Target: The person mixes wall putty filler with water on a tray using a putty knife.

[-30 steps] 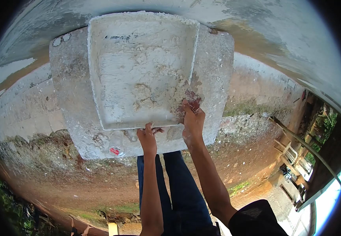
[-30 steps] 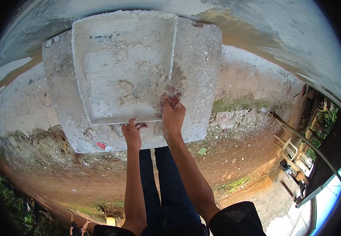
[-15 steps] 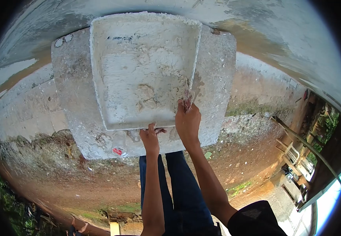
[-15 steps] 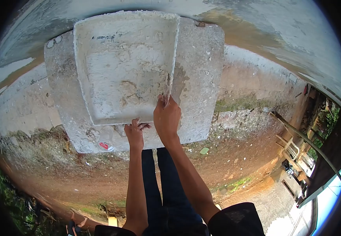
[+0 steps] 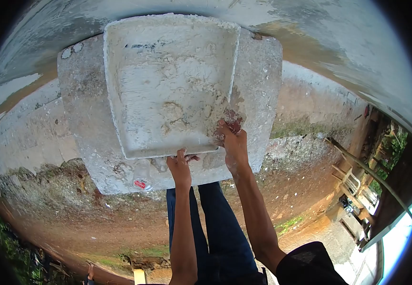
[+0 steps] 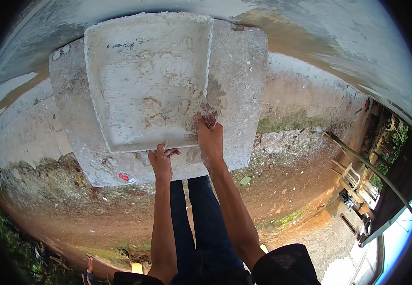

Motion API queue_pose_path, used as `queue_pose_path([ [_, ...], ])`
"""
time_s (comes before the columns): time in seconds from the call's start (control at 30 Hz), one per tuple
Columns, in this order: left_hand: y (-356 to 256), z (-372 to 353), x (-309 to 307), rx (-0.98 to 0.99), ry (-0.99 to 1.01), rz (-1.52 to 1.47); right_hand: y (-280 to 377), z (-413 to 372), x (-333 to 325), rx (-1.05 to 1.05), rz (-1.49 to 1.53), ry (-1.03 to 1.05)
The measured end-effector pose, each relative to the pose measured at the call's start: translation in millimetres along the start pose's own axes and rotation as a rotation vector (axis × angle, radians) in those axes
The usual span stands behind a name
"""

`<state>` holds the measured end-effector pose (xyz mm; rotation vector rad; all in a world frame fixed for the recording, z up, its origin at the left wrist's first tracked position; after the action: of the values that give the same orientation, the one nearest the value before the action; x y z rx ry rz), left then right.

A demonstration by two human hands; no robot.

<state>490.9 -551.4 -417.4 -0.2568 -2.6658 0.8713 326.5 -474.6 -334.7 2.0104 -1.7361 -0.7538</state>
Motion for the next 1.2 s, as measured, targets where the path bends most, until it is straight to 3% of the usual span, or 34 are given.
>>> queue_pose_path([
  [0.37, -2.2, -0.6, 2.9, 0.047, 0.032, -0.011, -1.7, 1.7, -5.0, 0.107, 0.076, 0.091],
  [0.57, -3.5, -0.3, 4.4, 0.038, 0.041, 0.005, -10.2, 9.7, -7.0, -0.011, 0.066, 0.098],
  [0.7, 1.5, 1.1, 0.3, 0.029, 0.037, -0.001, -7.2, 7.9, -7.3, 0.015, 0.061, 0.069],
  [0.77, 3.2, 1.7, -1.0, 0.010, 0.019, 0.018, 2.0, 9.5, -9.1, -0.180, -0.199, 0.058],
  [0.8, 4.5, 1.4, -2.8, 0.011, 0.020, 0.021, 6.2, 7.7, -8.4, -0.179, -0.195, 0.057],
  [0.87, 5.8, 2.4, -4.8, 0.023, 0.052, 0.019, 23.9, 1.6, -1.2, -0.322, -0.647, 0.031],
  [0.97, 0.5, 1.1, -0.1, 0.010, 0.033, 0.016, 25.8, -4.5, 11.5, -0.484, -0.772, -0.009],
  [1.03, -1.7, -2.2, 4.1, 0.013, -0.001, 0.026, 32.9, -17.7, 31.4, -0.469, -0.852, -0.034],
  [1.13, 8.0, 2.7, -8.9, 0.029, -0.101, 0.082, 24.4, -20.8, 57.9, -0.554, -1.202, -0.168],
  [1.2, 8.8, 2.8, -16.4, 0.031, -0.156, 0.129, 19.7, -17.5, 55.0, -0.592, -1.158, -0.185],
])
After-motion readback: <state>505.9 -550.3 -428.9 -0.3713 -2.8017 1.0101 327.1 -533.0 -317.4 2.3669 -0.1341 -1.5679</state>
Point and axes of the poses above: each hand's wrist, its own z-axis towards the middle knuckle, its own x-axis out of the palm, y = z × x, the point moved 6 cm from there along z, towards the middle knuckle, and after that the axes turned 2 degrees about x, right-handed, at the moved point
